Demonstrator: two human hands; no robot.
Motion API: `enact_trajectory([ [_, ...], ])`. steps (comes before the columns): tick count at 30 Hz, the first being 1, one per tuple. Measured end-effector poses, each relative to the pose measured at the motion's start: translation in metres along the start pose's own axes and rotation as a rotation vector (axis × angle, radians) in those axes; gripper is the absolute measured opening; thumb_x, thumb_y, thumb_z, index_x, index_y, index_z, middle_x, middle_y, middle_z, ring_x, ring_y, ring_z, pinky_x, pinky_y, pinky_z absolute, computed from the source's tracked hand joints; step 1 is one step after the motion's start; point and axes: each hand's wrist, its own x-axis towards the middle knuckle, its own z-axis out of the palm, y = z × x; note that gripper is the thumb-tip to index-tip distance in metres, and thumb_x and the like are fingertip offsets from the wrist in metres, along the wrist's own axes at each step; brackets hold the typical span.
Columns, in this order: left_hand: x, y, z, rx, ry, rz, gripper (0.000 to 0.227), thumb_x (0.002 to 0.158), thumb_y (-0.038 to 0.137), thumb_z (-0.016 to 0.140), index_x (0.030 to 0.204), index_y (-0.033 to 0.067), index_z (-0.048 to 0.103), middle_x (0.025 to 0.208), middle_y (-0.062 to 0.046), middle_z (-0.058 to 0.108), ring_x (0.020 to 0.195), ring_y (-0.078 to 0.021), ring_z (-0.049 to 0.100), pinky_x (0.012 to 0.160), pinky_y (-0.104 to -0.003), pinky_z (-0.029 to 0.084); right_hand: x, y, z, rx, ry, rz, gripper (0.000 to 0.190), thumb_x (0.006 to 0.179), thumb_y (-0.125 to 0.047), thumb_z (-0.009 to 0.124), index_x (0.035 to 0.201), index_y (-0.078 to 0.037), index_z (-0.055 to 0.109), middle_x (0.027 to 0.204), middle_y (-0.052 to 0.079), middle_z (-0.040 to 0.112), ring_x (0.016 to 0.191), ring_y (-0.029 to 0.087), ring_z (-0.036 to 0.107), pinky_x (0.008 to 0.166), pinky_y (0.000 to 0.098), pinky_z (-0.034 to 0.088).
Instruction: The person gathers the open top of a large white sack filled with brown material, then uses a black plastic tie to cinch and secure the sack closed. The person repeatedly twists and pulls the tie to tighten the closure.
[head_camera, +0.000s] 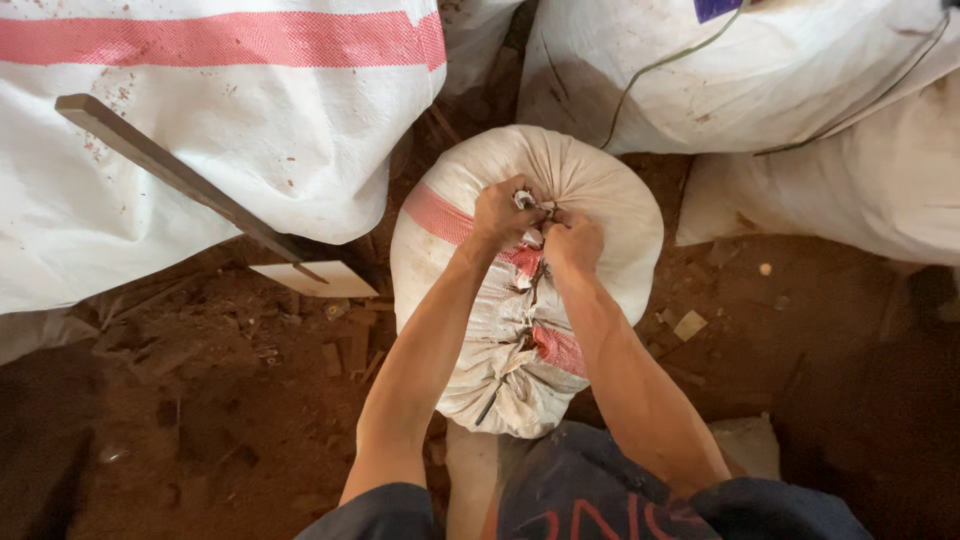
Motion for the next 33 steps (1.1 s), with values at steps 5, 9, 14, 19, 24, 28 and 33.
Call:
enact_trajectory([
  [5, -0.001, -0.007, 0.004, -0.033, 0.028, -0.003, 0.015, 0.074, 0.009, 0.081, 0.087, 0.0137, 0.075, 0.077, -0.003, 0.078, 0.064, -0.0145, 0.074, 0.059, -0.031, 0.058, 0.02, 0.012, -0.013, 0.3, -0.328, 0.223, 0.019, 0.086, -0.013, 0.072, 0.098, 0.0, 0.077, 0.084, 0.007, 0.075, 0.071, 0.016, 0.067, 0.063, 0.0336, 0.051],
  [9, 0.001, -0.014, 0.013, 0.052, 0.045, -0.045, 0.018, 0.072, 0.013, 0.087, 0.086, 0.0133, 0.076, 0.076, -0.006, 0.077, 0.065, -0.0162, 0.072, 0.062, -0.032, 0.057, 0.017, 0.008, -0.03, 0.489, -0.508, 0.314, 0.021, 0.084, -0.013, 0.074, 0.097, 0.004, 0.074, 0.083, 0.006, 0.071, 0.071, 0.015, 0.064, 0.061, 0.0321, 0.051],
  [14, -0.002, -0.017, 0.02, -0.064, 0.065, -0.016, 0.016, 0.073, 0.008, 0.079, 0.086, 0.0148, 0.073, 0.083, -0.002, 0.08, 0.068, -0.0147, 0.076, 0.064, -0.03, 0.06, 0.001, -0.008, -0.032, 0.009, -0.287, 0.058, 0.028, 0.085, -0.022, 0.078, 0.1, 0.002, 0.074, 0.081, 0.008, 0.072, 0.071, 0.014, 0.062, 0.062, 0.0313, 0.047],
  [19, -0.006, -0.011, 0.018, -0.067, 0.127, 0.054, 0.016, 0.071, 0.008, 0.08, 0.085, 0.014, 0.073, 0.082, -0.003, 0.079, 0.068, -0.017, 0.076, 0.067, -0.031, 0.06, 0.0, -0.009, -0.043, 0.227, -0.346, 0.15, 0.022, 0.09, -0.017, 0.072, 0.101, 0.002, 0.074, 0.085, 0.008, 0.071, 0.072, 0.015, 0.062, 0.064, 0.0329, 0.049],
  [24, -0.011, -0.01, 0.024, -0.041, 0.146, 0.05, 0.014, 0.074, 0.008, 0.077, 0.086, 0.0137, 0.074, 0.083, -0.005, 0.078, 0.072, -0.0209, 0.076, 0.071, -0.033, 0.061, 0.007, 0.003, -0.046, 0.366, -0.463, 0.23, 0.022, 0.084, -0.005, 0.069, 0.104, 0.004, 0.071, 0.088, 0.011, 0.071, 0.073, 0.019, 0.067, 0.063, 0.0355, 0.053],
  [28, -0.015, -0.009, 0.028, 0.014, 0.217, 0.175, 0.015, 0.072, 0.007, 0.079, 0.085, 0.0127, 0.072, 0.091, -0.004, 0.078, 0.083, -0.0254, 0.075, 0.079, -0.037, 0.06, 0.005, 0.008, -0.043, 0.336, -0.433, 0.134, 0.02, 0.086, -0.006, 0.07, 0.105, 0.001, 0.072, 0.091, 0.006, 0.073, 0.078, 0.014, 0.067, 0.069, 0.0295, 0.053],
  [33, -0.022, -0.014, 0.033, 0.044, 0.239, 0.307, 0.022, 0.073, -0.002, 0.075, 0.088, 0.0135, 0.077, 0.101, -0.004, 0.078, 0.098, -0.027, 0.07, 0.09, -0.036, 0.057, 0.01, 0.013, -0.048, 0.58, -0.518, 0.337, 0.018, 0.087, -0.006, 0.064, 0.102, 0.0, 0.068, 0.088, 0.008, 0.073, 0.075, 0.018, 0.069, 0.069, 0.0318, 0.057],
])
